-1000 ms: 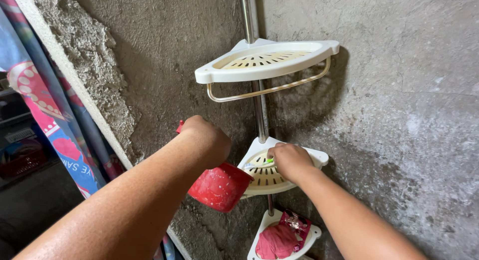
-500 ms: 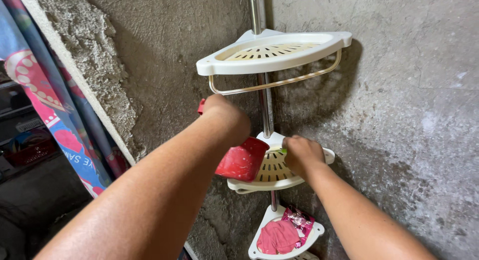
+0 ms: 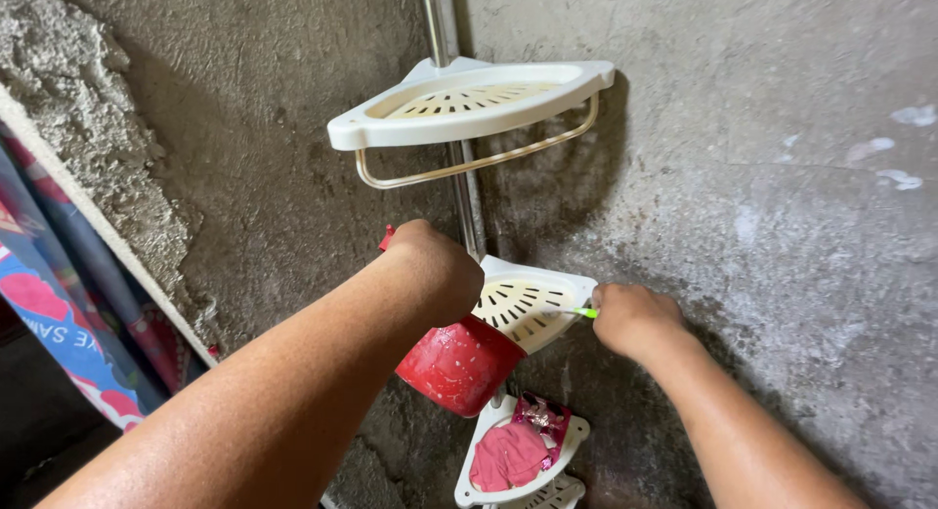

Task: The person cleans a corner bathroom shelf by scrubbing it with a toothbrush, rinsing it with water poured from a dipper, wiping it with a cloth, and washing toiletries.

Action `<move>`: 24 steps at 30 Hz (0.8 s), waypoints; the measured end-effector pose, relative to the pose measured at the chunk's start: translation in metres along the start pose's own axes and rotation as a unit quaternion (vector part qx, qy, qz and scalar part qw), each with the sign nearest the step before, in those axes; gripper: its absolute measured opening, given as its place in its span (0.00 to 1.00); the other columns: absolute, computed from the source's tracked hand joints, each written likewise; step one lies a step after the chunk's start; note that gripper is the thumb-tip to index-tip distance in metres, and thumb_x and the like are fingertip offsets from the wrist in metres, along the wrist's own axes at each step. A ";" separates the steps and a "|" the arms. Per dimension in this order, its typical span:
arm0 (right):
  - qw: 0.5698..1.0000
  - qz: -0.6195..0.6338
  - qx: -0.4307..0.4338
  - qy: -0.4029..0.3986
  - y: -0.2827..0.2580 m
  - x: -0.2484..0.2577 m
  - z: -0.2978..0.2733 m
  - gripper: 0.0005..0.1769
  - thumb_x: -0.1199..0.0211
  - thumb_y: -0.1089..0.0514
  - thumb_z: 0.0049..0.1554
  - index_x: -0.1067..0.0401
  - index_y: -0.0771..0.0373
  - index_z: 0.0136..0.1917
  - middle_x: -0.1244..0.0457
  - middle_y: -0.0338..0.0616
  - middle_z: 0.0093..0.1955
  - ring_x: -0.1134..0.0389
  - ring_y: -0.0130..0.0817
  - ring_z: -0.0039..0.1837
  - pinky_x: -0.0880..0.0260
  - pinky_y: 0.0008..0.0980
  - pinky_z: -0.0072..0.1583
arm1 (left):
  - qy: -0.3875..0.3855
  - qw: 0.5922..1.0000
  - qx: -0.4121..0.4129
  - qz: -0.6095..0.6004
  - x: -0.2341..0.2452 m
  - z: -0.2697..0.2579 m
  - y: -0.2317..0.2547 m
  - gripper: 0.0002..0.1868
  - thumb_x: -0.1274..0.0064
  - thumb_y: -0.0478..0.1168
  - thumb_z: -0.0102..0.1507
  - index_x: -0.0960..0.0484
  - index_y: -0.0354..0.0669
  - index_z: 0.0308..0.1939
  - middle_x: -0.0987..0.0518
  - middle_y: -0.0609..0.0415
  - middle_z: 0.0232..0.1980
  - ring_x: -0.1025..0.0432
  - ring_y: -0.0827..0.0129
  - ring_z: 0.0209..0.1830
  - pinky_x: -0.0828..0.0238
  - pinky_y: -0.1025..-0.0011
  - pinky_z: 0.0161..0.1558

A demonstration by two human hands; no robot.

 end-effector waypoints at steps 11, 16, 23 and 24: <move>0.984 0.130 -0.082 -0.093 0.024 -0.038 -0.048 0.23 0.61 0.55 0.71 0.36 0.43 0.75 0.30 0.48 0.61 0.28 0.37 0.45 0.23 0.36 0.51 | -0.008 1.000 -0.022 0.015 0.036 0.021 0.025 0.17 0.51 0.45 0.68 0.17 0.51 0.58 0.18 0.52 0.59 0.22 0.56 0.57 0.25 0.52 0.52; 0.995 0.086 0.037 0.032 0.027 -0.044 -0.032 0.24 0.59 0.56 0.67 0.28 0.44 0.69 0.31 0.48 0.62 0.28 0.45 0.61 0.30 0.46 0.63 | 0.028 0.999 -0.026 0.014 0.065 0.038 0.032 0.17 0.52 0.44 0.68 0.16 0.50 0.58 0.17 0.53 0.58 0.21 0.55 0.56 0.24 0.52 0.51; 0.988 0.125 -0.086 0.039 0.048 -0.036 0.000 0.27 0.57 0.60 0.65 0.30 0.37 0.70 0.30 0.44 0.64 0.27 0.46 0.63 0.29 0.48 0.66 | 0.050 0.999 -0.014 -0.010 0.063 0.034 0.031 0.17 0.50 0.45 0.67 0.15 0.52 0.58 0.17 0.53 0.59 0.21 0.57 0.57 0.24 0.54 0.53; 0.998 0.060 -0.009 0.033 0.034 -0.041 0.002 0.26 0.55 0.58 0.64 0.29 0.36 0.69 0.31 0.44 0.65 0.29 0.45 0.65 0.30 0.47 0.67 | 0.066 0.998 -0.018 -0.001 0.058 0.030 0.029 0.17 0.51 0.45 0.67 0.15 0.52 0.58 0.18 0.52 0.60 0.22 0.57 0.58 0.24 0.53 0.53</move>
Point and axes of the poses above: each hand's wrist, its own z-axis towards the middle knuckle, its own x-axis out of the back of the hand, y = z × x, the point moved 6 cm from there along z, towards the middle knuckle
